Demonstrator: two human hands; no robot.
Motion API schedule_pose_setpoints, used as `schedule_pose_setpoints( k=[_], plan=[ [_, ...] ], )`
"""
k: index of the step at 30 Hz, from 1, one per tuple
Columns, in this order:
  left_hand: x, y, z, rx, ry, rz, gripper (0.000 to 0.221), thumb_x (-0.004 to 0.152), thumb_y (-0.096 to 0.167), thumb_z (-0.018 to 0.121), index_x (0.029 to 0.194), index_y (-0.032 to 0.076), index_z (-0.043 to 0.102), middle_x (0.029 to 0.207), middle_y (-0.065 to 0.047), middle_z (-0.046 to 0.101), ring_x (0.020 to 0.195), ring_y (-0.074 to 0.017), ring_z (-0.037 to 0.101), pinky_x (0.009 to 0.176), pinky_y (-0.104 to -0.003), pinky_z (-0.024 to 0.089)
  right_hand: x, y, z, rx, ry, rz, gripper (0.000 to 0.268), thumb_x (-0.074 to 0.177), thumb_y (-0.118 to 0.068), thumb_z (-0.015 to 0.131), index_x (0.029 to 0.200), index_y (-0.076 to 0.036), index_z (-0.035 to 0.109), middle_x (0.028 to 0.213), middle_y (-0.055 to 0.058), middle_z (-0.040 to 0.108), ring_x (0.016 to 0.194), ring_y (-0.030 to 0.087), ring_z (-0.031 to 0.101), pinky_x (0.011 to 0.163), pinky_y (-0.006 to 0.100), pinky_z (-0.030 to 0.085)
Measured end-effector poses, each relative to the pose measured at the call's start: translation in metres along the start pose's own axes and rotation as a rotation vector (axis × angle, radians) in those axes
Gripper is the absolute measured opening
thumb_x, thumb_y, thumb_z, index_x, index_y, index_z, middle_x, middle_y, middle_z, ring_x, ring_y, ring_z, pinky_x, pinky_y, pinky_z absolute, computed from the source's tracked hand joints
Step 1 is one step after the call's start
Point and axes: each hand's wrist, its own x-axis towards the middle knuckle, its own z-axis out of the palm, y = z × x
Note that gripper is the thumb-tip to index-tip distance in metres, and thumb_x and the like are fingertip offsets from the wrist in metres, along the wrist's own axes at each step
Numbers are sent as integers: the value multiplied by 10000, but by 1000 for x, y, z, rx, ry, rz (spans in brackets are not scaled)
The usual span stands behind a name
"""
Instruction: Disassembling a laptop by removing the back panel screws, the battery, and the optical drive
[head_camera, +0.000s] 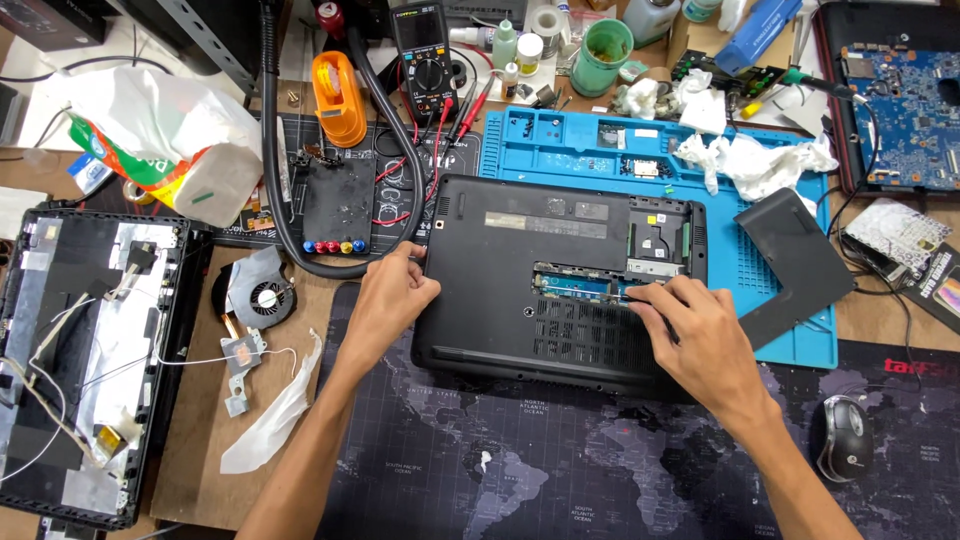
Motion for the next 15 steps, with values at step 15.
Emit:
schedule_pose_setpoints(
  k=[15],
  plan=[
    [0, 9, -4, -62, 25, -12, 462, 778, 56, 607, 1211, -88, 677, 758, -153, 705, 735, -255, 691, 696, -448, 562, 2, -5, 11, 234, 36, 63, 110, 1039, -305, 629, 1054, -282, 736, 746, -87, 599, 801, 101, 660, 848, 263, 426]
  ],
)
